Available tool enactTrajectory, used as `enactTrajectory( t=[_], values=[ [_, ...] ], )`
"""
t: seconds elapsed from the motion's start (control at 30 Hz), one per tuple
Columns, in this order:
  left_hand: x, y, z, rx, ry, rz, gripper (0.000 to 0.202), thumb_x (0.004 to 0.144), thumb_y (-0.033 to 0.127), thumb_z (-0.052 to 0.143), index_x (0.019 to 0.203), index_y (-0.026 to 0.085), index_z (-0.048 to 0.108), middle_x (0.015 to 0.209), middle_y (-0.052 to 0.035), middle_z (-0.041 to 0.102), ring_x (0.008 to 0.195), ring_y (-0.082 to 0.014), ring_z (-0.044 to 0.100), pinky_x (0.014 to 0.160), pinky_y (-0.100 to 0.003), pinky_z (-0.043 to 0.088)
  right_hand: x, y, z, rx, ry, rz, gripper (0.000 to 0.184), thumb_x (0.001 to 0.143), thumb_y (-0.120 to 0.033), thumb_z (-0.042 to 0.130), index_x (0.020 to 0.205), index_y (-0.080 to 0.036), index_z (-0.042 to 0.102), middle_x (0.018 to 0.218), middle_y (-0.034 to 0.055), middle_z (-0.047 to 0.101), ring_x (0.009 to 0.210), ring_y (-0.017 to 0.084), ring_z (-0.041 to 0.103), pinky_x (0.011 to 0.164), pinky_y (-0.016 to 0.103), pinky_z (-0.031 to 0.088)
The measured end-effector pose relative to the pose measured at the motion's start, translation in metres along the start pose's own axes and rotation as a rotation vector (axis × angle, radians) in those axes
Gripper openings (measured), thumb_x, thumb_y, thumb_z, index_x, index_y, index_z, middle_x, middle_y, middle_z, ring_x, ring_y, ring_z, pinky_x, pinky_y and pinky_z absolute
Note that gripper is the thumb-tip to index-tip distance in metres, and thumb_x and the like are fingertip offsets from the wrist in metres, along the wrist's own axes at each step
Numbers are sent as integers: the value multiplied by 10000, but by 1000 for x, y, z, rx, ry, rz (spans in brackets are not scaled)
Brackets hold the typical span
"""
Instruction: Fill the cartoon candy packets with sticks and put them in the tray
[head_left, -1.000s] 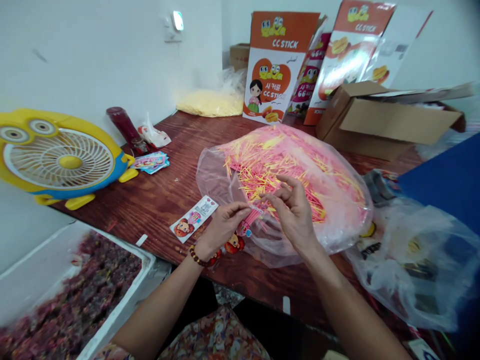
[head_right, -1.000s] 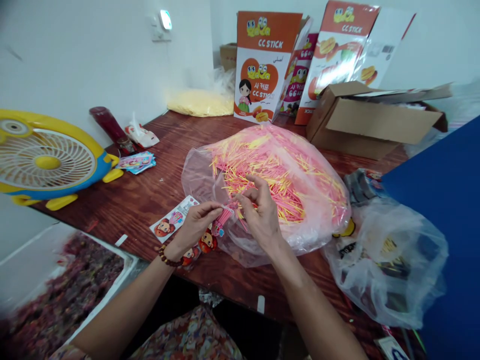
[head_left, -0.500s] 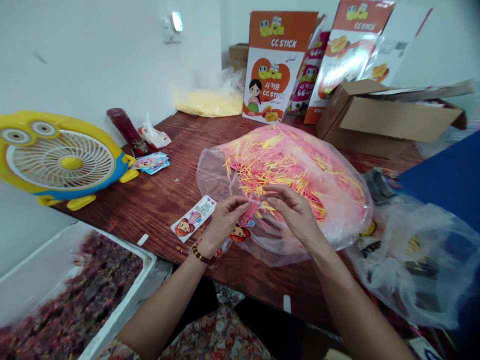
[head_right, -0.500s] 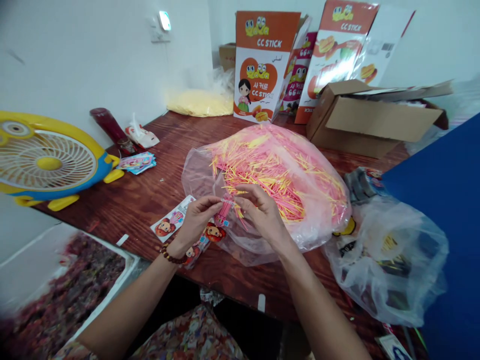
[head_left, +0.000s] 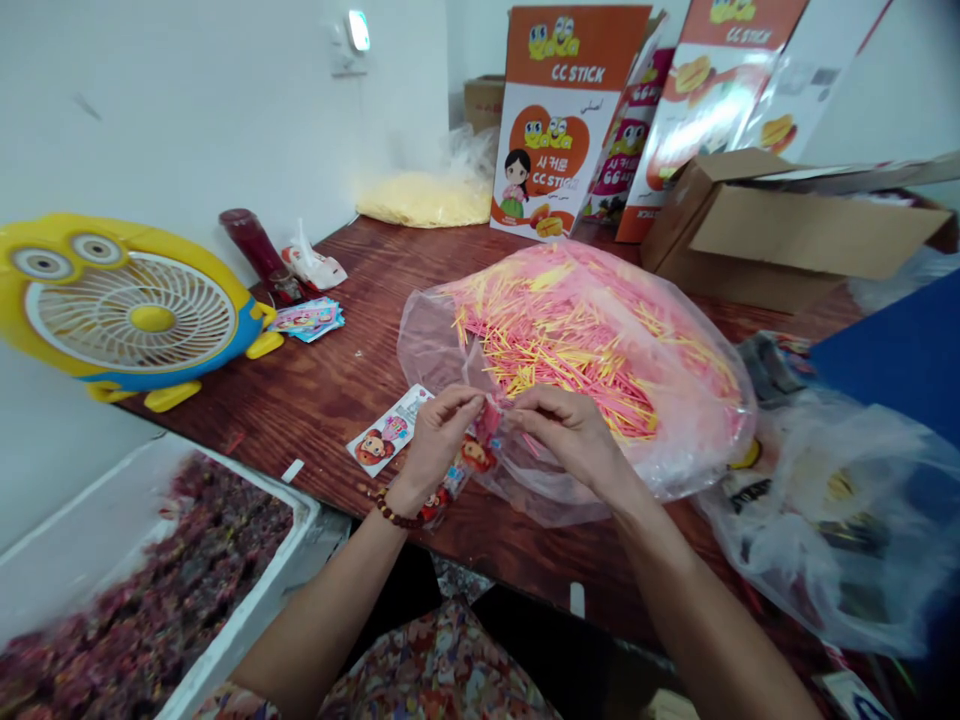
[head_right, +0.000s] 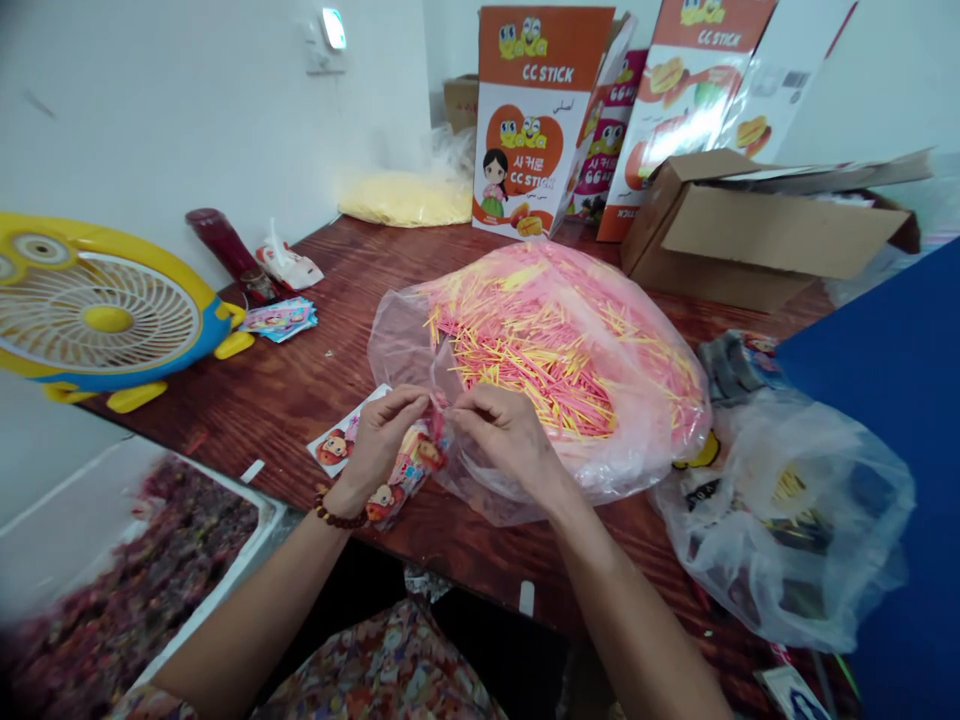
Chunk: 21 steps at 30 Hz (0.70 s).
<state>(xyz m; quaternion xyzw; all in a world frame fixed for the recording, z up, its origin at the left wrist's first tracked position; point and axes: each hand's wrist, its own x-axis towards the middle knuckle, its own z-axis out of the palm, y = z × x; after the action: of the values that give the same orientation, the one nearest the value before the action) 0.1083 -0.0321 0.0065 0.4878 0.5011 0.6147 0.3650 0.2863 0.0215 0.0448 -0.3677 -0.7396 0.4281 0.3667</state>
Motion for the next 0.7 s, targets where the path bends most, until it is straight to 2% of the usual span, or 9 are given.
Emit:
enactTrajectory(
  t=[0.13,0.23,0.3,0.4,0.5,0.57,0.63,0.7],
  values=[
    [-1,7,-26,193,-34,-10,190,856,320,641,815,165,743,790,-24,695,750,-148,594,717,-254,453,2,11,26,232,-47,212,205,814,-386,653,712,-209,651,616,-17,633,547,143,586,506,254,429],
    [-3,-8,-50,402,-82,-72,241,878,330,587,784,158,726,731,-20,683,682,-149,574,658,-259,429,3,30,56,309,-139,349,225,833,-385,609,689,-214,585,613,-22,638,514,145,621,459,238,434],
    [-7,-25,-61,553,-135,-108,249,886,328,558,802,162,724,751,-33,700,705,-169,596,681,-279,443,3,43,73,189,-165,370,224,854,-333,575,664,-216,557,571,-33,623,464,127,592,452,229,416],
    [-16,-49,-69,729,-167,-102,247,890,309,547,1007,169,714,972,-77,737,894,-217,648,835,-341,473,0,54,84,-103,-184,342,229,863,-245,558,636,-215,563,518,-28,598,464,135,571,512,253,423],
    [-23,-62,-68,792,-168,-88,338,901,325,538,1176,164,652,1015,-91,727,942,-237,653,891,-385,483,-3,53,76,-288,-184,292,174,875,-230,563,716,-204,629,563,-3,631,539,170,599,606,289,440],
    [-24,-63,-71,813,-143,-84,367,917,339,518,1220,163,626,996,-88,725,940,-240,657,898,-390,486,-5,49,59,-366,-161,246,151,885,-244,564,780,-200,663,615,10,658,589,178,609,637,290,430],
    [-21,-61,-78,858,-94,-75,376,932,349,495,1233,160,618,1020,-98,719,961,-245,655,909,-384,482,-5,47,30,-436,-95,220,167,898,-265,550,814,-203,680,671,17,682,629,176,613,639,279,413],
    [-13,-59,-90,950,-60,-48,381,942,363,475,1223,155,624,1072,-118,704,1007,-262,637,927,-387,468,-4,50,-9,-535,19,233,198,908,-269,518,841,-203,692,754,28,711,678,174,624,640,269,405]
  ],
)
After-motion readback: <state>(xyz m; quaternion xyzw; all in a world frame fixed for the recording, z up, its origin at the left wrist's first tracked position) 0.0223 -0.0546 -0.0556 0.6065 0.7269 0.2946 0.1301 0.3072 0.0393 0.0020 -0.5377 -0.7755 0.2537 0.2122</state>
